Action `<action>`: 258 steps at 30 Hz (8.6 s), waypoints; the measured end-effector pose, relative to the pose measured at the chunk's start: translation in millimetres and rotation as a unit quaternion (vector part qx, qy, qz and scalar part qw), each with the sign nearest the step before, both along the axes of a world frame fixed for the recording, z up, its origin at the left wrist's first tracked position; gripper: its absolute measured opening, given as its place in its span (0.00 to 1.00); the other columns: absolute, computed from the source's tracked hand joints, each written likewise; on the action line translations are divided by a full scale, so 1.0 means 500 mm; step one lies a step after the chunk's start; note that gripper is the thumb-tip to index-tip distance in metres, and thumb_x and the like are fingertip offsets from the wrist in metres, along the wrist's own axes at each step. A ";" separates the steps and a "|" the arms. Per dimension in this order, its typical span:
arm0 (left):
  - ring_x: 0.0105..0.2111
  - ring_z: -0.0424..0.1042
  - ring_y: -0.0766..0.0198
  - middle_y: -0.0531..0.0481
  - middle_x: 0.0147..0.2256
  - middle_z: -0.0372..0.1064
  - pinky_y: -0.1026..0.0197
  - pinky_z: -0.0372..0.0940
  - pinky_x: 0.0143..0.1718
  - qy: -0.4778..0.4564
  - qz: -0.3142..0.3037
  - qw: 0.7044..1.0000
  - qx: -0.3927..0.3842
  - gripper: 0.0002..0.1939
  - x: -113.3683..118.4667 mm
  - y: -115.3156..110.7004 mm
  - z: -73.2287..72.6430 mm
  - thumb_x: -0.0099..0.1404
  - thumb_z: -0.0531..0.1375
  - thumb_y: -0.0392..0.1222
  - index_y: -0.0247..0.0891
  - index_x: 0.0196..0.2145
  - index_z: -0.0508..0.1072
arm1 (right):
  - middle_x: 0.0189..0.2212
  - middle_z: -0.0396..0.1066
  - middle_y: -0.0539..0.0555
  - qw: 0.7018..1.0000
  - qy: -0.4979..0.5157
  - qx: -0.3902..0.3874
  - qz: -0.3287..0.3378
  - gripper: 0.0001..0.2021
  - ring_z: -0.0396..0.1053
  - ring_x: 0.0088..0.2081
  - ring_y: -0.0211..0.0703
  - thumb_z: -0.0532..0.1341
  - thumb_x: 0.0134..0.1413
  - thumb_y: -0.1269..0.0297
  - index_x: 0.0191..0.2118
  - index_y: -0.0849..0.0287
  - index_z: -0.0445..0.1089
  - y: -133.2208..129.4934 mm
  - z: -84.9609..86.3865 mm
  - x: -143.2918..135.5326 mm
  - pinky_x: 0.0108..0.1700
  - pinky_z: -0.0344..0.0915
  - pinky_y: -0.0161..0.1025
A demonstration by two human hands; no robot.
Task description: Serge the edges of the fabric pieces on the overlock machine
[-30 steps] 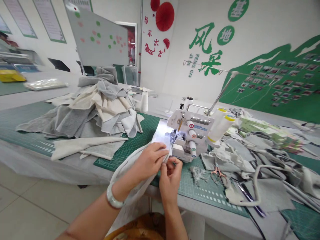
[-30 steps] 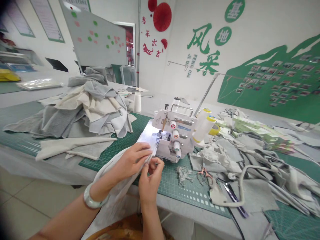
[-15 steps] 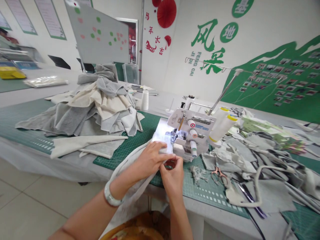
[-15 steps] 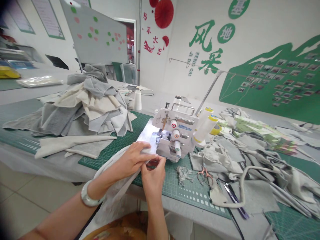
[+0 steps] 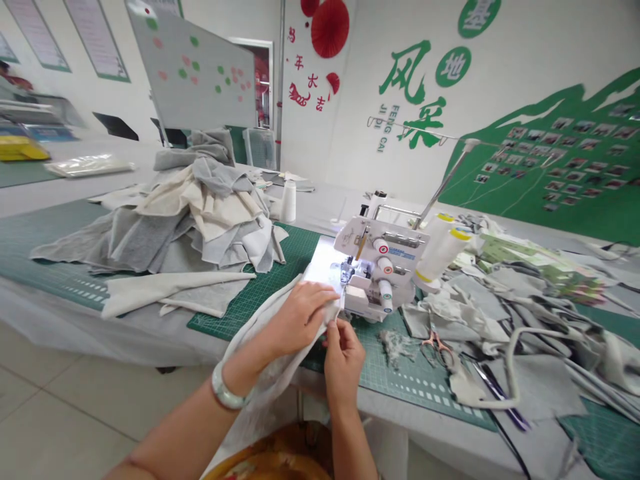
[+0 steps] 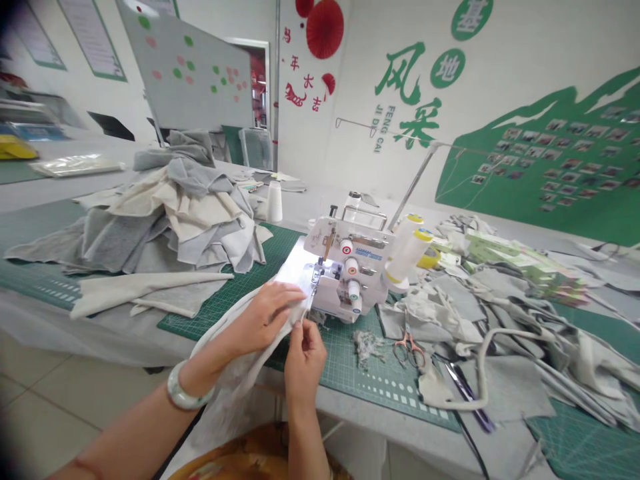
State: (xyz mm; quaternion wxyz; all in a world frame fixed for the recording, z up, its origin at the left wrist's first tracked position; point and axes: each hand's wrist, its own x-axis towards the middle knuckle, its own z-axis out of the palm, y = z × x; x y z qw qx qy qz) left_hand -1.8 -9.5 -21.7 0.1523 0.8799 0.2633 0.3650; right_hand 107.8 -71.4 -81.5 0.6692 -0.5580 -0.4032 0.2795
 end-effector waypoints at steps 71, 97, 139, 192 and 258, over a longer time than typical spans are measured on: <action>0.49 0.64 0.56 0.43 0.48 0.67 0.52 0.59 0.52 0.083 0.016 0.988 0.126 0.17 0.005 0.011 -0.015 0.66 0.53 0.30 0.40 0.49 0.73 | 0.15 0.59 0.43 0.993 0.086 -0.060 0.049 0.10 0.56 0.18 0.31 0.63 0.45 0.60 0.22 0.60 0.65 0.029 0.033 0.022 0.19 0.53 0.29; 0.51 0.66 0.58 0.44 0.48 0.68 0.51 0.61 0.56 -0.003 -0.004 0.997 0.072 0.16 -0.003 0.031 -0.018 0.67 0.54 0.31 0.41 0.48 0.75 | 0.18 0.68 0.46 0.996 -0.052 -0.068 0.023 0.16 0.65 0.19 0.36 0.56 0.60 0.49 0.31 0.57 0.65 -0.001 0.041 0.004 0.23 0.60 0.32; 0.53 0.64 0.56 0.42 0.51 0.67 0.52 0.59 0.56 -0.006 0.139 0.982 0.126 0.16 -0.048 -0.023 -0.010 0.66 0.51 0.33 0.36 0.51 0.67 | 0.15 0.69 0.48 0.992 -0.072 -0.107 -0.010 0.20 0.66 0.17 0.40 0.49 0.62 0.46 0.26 0.54 0.59 0.006 0.058 0.014 0.23 0.62 0.35; 0.47 0.65 0.56 0.41 0.48 0.69 0.54 0.62 0.51 0.040 0.006 0.995 0.093 0.16 0.020 -0.008 -0.016 0.67 0.51 0.31 0.34 0.50 0.71 | 0.19 0.63 0.44 0.995 0.073 -0.030 0.060 0.16 0.60 0.20 0.32 0.59 0.57 0.50 0.30 0.60 0.68 0.020 0.032 0.022 0.23 0.58 0.31; 0.34 0.73 0.65 0.50 0.34 0.75 0.66 0.65 0.37 -0.051 0.210 0.976 0.025 0.13 -0.168 0.001 -0.059 0.71 0.52 0.45 0.38 0.38 0.74 | 0.19 0.65 0.49 0.958 -0.245 -0.118 -0.095 0.15 0.61 0.24 0.39 0.55 0.55 0.57 0.22 0.56 0.64 0.004 0.058 0.031 0.29 0.53 0.36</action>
